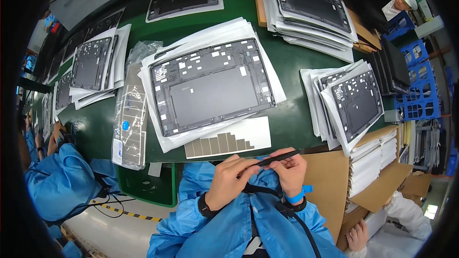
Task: Assembling electronic tablet components on a factory production line.
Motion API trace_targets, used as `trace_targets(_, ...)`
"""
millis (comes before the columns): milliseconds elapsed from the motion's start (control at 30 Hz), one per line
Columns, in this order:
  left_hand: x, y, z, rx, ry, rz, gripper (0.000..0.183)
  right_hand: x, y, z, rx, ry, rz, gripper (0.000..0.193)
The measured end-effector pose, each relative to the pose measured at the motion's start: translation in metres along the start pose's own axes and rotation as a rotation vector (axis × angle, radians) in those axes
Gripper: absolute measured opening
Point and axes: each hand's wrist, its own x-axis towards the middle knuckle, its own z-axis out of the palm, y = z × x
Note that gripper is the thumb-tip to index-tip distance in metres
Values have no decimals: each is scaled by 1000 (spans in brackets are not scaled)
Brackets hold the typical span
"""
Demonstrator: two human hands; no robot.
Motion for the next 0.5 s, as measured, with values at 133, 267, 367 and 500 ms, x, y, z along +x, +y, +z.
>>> trace_targets(133,3,-16,-13,75,51,81,22,-1,-4,9,-28,-31,71,23)
trace_targets(267,8,-23,-28,607,-25,258,46,11,5,1,-62,192,41,21)
trace_targets(367,7,-36,-32,779,-167,285,57,15,9,0,-144,260,45,21)
trace_targets(500,7,-37,-32,778,-178,294,58,17,13,8,-166,250,38,20)
